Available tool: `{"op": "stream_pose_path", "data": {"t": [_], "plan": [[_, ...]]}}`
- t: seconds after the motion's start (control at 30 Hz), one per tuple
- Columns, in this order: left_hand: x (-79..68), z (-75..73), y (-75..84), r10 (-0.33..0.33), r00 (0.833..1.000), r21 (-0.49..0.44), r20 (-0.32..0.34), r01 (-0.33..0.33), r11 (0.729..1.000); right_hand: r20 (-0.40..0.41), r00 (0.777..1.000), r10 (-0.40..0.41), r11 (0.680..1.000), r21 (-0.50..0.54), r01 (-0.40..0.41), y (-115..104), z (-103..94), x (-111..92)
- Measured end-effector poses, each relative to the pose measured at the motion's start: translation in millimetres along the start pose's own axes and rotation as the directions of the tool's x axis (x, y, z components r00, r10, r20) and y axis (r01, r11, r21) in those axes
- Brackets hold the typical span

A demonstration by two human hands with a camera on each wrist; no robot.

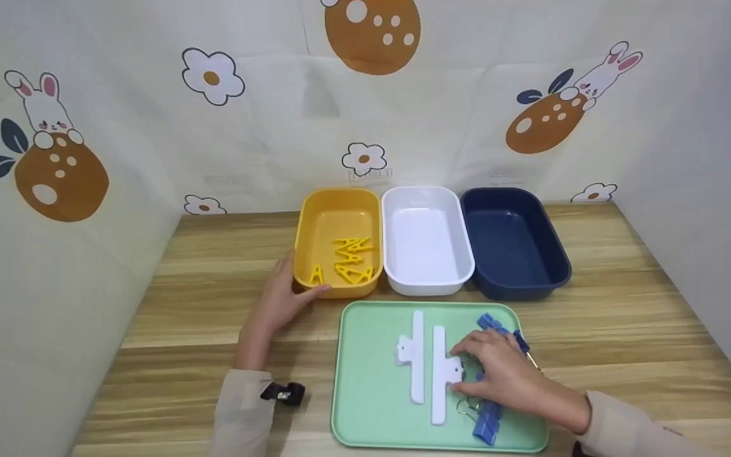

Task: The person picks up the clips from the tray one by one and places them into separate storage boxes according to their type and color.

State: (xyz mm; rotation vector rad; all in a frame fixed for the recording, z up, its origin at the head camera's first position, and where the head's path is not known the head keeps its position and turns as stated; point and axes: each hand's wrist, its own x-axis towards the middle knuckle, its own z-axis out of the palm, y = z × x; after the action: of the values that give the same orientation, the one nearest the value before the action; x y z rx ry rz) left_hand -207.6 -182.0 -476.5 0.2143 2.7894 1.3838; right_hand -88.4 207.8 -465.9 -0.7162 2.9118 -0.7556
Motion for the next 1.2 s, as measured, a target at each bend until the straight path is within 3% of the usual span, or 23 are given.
{"op": "stream_pose_path", "data": {"t": [0.27,0.6,1.2], "plan": [[0.3,0.4,-0.1,-0.018,1.0,0.001,0.003,0.018,1.0,0.009,1.0,0.023,1.0,-0.013,-0.023,-3.7,1.3,1.7],[-0.2,-0.3,0.6,0.018,1.0,-0.018,-0.007,-0.018,1.0,-0.021,1.0,-0.023,0.999,0.027,0.023,0.4,-2.7,3.2],[0.4,0.6,0.2,0.012,1.0,-0.033,0.004,-0.012,0.999,-0.103,0.992,-0.075,0.994,0.076,0.083,-2.5,-21.1,6.2]]}}
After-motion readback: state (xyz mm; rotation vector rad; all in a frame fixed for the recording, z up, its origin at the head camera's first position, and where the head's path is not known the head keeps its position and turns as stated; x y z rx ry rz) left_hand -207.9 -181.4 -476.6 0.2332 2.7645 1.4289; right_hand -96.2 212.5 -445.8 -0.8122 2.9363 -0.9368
